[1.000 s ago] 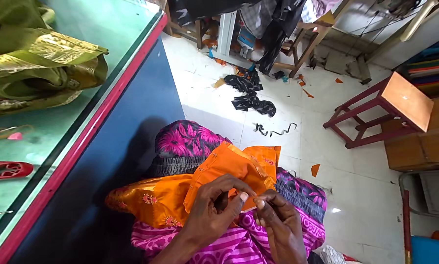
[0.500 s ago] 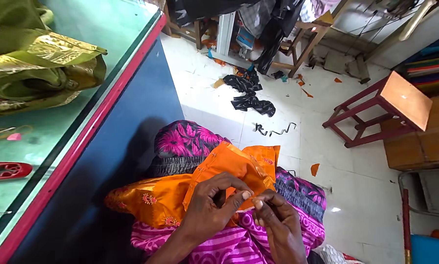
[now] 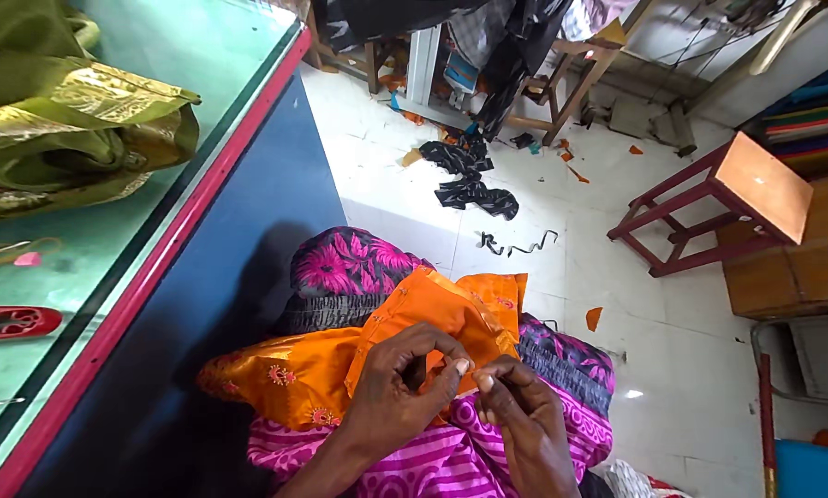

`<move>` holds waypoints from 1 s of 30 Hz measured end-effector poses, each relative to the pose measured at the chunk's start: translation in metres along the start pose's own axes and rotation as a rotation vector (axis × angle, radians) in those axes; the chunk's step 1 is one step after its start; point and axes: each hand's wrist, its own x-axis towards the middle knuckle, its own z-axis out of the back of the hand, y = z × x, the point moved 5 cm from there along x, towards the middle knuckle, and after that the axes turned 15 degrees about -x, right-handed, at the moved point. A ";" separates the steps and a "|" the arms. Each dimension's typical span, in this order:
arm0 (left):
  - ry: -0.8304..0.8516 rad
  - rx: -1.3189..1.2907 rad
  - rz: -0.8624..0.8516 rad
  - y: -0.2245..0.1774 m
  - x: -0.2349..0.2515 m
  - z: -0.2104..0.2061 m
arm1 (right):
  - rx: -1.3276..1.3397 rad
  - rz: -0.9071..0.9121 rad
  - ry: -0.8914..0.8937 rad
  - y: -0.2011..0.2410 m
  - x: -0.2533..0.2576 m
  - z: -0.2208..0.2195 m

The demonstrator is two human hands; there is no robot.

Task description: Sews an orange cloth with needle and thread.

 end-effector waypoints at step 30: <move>-0.030 0.113 -0.114 -0.006 0.004 -0.003 | -0.338 0.194 0.003 0.008 -0.004 0.002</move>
